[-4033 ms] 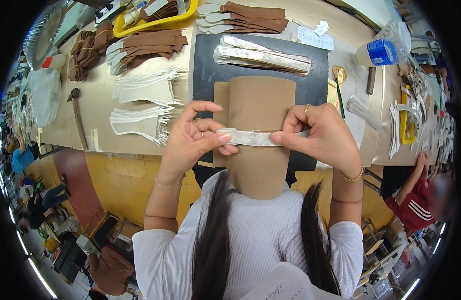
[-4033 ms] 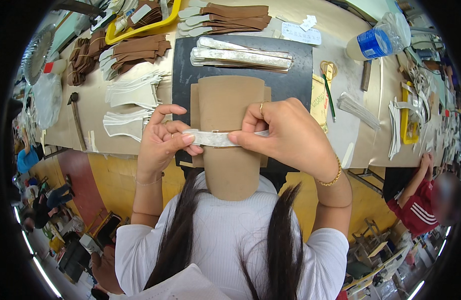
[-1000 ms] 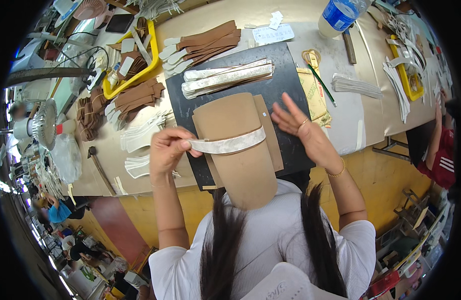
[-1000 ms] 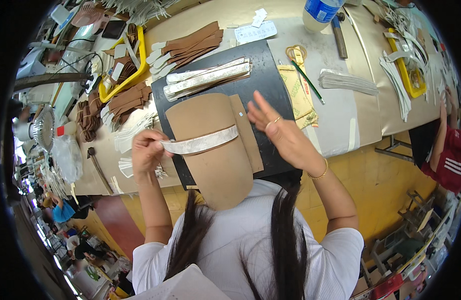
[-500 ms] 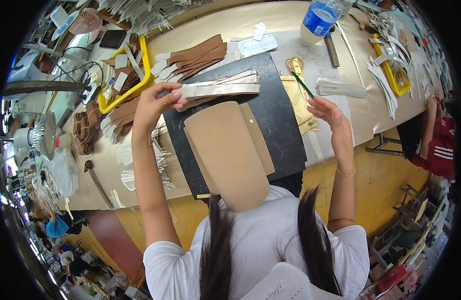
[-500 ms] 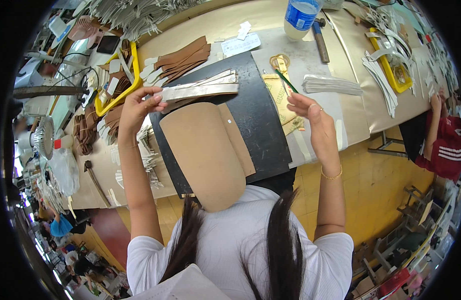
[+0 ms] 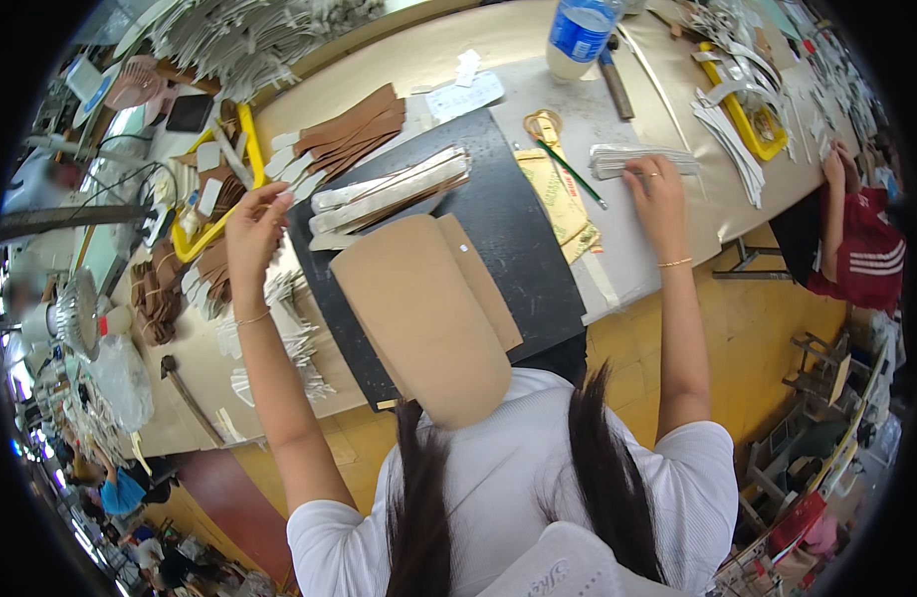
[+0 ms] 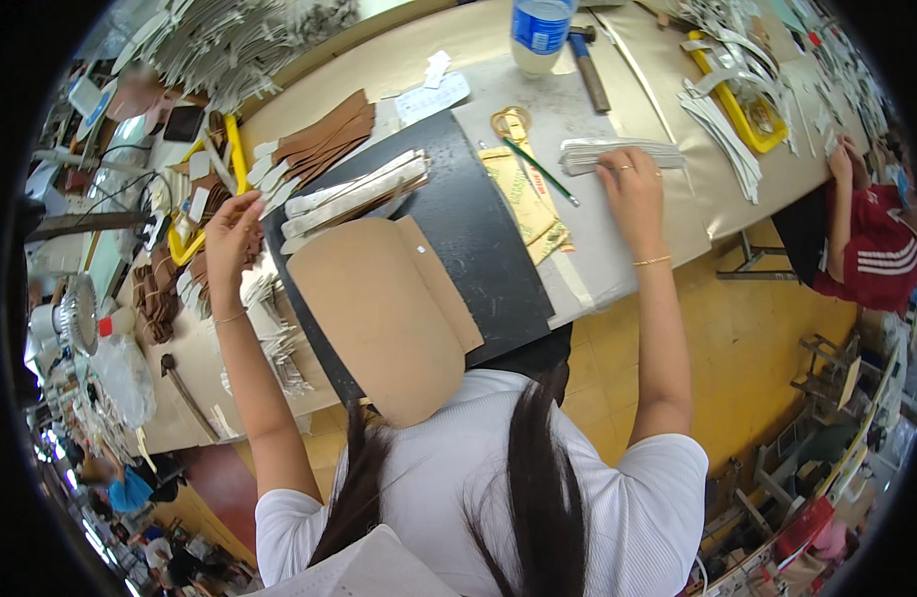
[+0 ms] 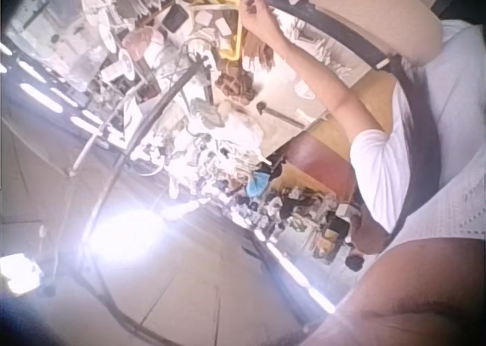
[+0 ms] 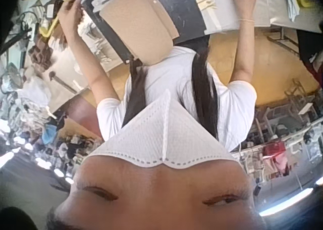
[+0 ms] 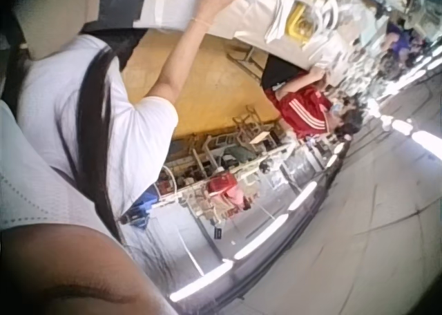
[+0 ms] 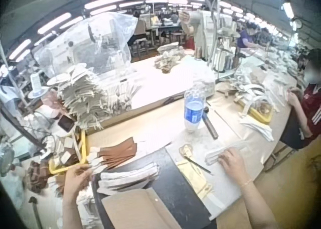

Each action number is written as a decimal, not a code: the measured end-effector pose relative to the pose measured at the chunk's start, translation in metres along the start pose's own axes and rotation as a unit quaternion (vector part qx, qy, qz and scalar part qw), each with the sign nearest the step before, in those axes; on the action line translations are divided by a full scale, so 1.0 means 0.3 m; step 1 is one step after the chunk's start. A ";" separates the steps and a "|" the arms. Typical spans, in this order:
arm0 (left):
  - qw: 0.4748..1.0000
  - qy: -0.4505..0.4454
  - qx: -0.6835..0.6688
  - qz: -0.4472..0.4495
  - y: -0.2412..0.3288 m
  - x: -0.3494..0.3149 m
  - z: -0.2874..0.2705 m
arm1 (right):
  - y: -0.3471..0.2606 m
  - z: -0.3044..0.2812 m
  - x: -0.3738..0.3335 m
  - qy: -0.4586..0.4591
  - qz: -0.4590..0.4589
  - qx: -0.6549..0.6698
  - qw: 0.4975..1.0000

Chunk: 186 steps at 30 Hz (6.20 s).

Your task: The person repeatedly picks white elastic strips and wraps them around a brown cardboard template on the table, then places the strips aside. The workspace contains stacks of brown and white fabric pieces, tools, and a water bottle.

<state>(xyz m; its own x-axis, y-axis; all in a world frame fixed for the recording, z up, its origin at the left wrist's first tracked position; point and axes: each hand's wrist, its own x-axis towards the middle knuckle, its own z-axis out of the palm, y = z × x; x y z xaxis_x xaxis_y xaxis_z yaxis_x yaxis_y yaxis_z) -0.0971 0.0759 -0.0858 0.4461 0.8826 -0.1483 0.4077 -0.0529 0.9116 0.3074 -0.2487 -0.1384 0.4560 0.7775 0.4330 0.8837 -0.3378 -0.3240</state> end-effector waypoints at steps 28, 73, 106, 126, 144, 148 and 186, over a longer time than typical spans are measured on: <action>0.897 0.021 0.406 0.175 -0.083 0.317 0.030 | 0.052 -0.095 0.036 -0.054 -0.095 0.007 0.994; 0.968 -0.165 -0.179 0.059 0.459 -0.231 0.063 | -0.168 -0.264 0.119 0.069 0.148 0.407 0.899; 0.901 -0.067 -0.412 -0.116 0.201 -0.653 0.121 | -0.938 -0.220 0.178 -0.517 0.008 0.380 0.767; 0.926 -0.087 -0.351 -0.105 0.198 -0.664 0.108 | -0.967 -0.203 0.209 -0.559 0.030 0.320 0.765; 0.925 -0.038 -0.354 -0.133 0.202 -0.656 0.121 | -0.872 -0.193 0.199 -0.536 0.072 0.391 0.745; 0.927 -0.057 -0.349 -0.123 0.183 -0.657 0.120 | -0.878 -0.188 0.204 -0.535 0.061 0.360 0.761; 0.902 -0.055 -0.411 -0.118 0.018 -0.625 0.098 | -0.698 -0.217 0.168 -0.519 0.199 0.419 0.717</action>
<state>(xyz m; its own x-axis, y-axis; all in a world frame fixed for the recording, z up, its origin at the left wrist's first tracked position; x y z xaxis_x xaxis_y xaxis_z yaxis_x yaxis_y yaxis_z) -0.1552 -0.1036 -0.0642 0.5194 0.7697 -0.3713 -0.2064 0.5346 0.8195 0.1522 -0.1734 0.0060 -0.0549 0.8308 -0.5538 0.1317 -0.5438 -0.8288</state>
